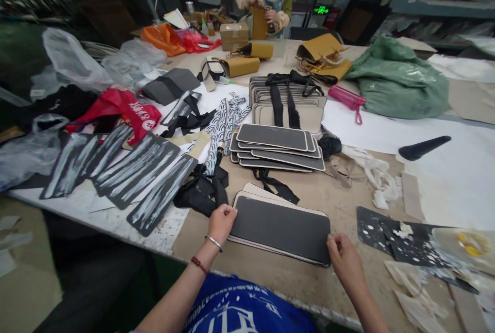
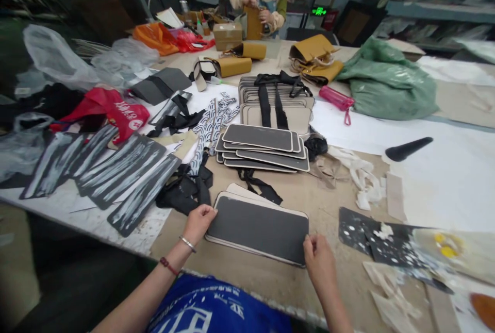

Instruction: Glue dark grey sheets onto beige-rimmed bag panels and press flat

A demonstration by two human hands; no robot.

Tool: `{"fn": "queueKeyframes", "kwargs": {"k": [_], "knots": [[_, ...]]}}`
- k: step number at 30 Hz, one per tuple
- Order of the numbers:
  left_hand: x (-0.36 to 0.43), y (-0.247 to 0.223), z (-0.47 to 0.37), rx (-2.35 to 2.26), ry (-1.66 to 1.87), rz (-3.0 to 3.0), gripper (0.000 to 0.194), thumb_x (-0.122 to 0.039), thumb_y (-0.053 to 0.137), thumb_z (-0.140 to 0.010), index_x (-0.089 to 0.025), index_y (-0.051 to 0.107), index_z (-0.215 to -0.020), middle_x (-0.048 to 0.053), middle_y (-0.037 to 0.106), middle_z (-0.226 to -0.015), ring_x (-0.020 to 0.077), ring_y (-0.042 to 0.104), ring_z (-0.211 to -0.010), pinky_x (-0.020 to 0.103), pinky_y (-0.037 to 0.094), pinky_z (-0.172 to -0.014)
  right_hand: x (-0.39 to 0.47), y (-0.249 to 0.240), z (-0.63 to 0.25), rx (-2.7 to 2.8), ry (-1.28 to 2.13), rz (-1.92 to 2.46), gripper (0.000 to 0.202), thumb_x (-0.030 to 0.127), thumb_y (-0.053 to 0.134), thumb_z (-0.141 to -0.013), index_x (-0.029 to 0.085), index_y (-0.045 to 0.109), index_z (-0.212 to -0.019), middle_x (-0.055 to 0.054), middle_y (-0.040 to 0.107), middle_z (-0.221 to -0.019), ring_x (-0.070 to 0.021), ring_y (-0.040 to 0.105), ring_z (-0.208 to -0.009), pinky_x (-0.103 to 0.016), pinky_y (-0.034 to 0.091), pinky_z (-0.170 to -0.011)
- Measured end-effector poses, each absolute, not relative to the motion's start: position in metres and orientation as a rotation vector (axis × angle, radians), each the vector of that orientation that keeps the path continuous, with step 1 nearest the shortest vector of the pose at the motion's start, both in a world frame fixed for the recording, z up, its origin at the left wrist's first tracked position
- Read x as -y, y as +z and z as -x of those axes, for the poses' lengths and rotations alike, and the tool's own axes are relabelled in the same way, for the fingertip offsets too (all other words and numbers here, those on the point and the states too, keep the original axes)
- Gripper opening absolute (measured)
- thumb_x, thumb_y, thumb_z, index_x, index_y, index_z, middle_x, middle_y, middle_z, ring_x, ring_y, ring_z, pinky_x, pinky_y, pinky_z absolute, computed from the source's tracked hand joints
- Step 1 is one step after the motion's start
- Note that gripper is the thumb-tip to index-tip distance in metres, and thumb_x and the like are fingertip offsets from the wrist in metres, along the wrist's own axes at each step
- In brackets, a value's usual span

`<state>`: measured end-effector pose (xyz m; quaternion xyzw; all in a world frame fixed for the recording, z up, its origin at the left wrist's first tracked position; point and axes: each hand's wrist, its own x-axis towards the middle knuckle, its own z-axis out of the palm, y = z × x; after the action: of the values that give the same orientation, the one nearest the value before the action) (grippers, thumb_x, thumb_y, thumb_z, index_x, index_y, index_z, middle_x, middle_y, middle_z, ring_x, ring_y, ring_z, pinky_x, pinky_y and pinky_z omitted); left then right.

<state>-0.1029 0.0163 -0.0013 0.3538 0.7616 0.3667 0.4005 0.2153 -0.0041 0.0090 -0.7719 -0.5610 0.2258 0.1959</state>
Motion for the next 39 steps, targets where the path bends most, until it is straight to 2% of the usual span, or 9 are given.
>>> {"fn": "queueKeyframes", "kwargs": {"k": [13, 20, 26, 32, 39], "knots": [[-0.015, 0.005, 0.101, -1.999, 0.793, -1.006, 0.022, -0.039, 0.05, -0.064, -0.019, 0.051, -0.054, -0.002, 0.053, -0.051, 0.0138, 0.048, -0.053, 0.024, 0.034, -0.055, 0.004, 0.0, -0.211, 1.602, 0.512, 2.183, 0.035, 0.054, 0.029, -0.073, 0.023, 0.038, -0.058, -0.006, 0.05, -0.058, -0.0189, 0.047, -0.059, -0.032, 0.036, -0.057], [-0.017, 0.007, 0.101, -2.072, 0.63, -1.101, 0.022, -0.041, 0.047, -0.064, -0.021, 0.053, -0.058, 0.001, 0.058, -0.056, 0.0173, 0.053, -0.057, 0.026, 0.037, -0.058, 0.004, -0.006, -0.207, 1.582, 0.375, 2.215, 0.029, 0.045, 0.029, -0.077, 0.024, 0.034, -0.057, -0.002, 0.046, -0.055, -0.0159, 0.044, -0.054, -0.029, 0.034, -0.055], [-0.017, 0.007, 0.1, -2.09, 0.617, -1.114, 0.023, -0.042, 0.047, -0.063, -0.021, 0.053, -0.059, 0.003, 0.062, -0.06, 0.0191, 0.056, -0.061, 0.028, 0.039, -0.06, 0.006, -0.013, -0.205, 1.601, 0.306, 2.248, 0.021, 0.035, 0.032, -0.078, 0.023, 0.033, -0.061, -0.003, 0.047, -0.061, -0.0168, 0.044, -0.06, -0.029, 0.034, -0.059], [-0.016, 0.007, 0.099, -2.107, 0.624, -1.138, 0.022, -0.041, 0.047, -0.063, -0.021, 0.053, -0.058, 0.002, 0.062, -0.059, 0.0186, 0.056, -0.06, 0.027, 0.04, -0.059, 0.005, -0.014, -0.204, 1.641, 0.259, 2.298, 0.017, 0.03, 0.035, -0.08, 0.022, 0.037, -0.065, -0.005, 0.049, -0.068, -0.0184, 0.047, -0.068, -0.03, 0.035, -0.064], [-0.015, 0.005, 0.098, -2.111, 0.638, -1.175, 0.019, -0.038, 0.049, -0.065, -0.021, 0.053, -0.058, 0.002, 0.061, -0.059, 0.0177, 0.056, -0.06, 0.026, 0.039, -0.059, 0.004, -0.011, -0.201, 1.673, 0.23, 2.364, 0.017, 0.027, 0.037, -0.083, 0.019, 0.043, -0.069, -0.005, 0.05, -0.072, -0.0172, 0.047, -0.069, -0.027, 0.033, -0.062]]}}
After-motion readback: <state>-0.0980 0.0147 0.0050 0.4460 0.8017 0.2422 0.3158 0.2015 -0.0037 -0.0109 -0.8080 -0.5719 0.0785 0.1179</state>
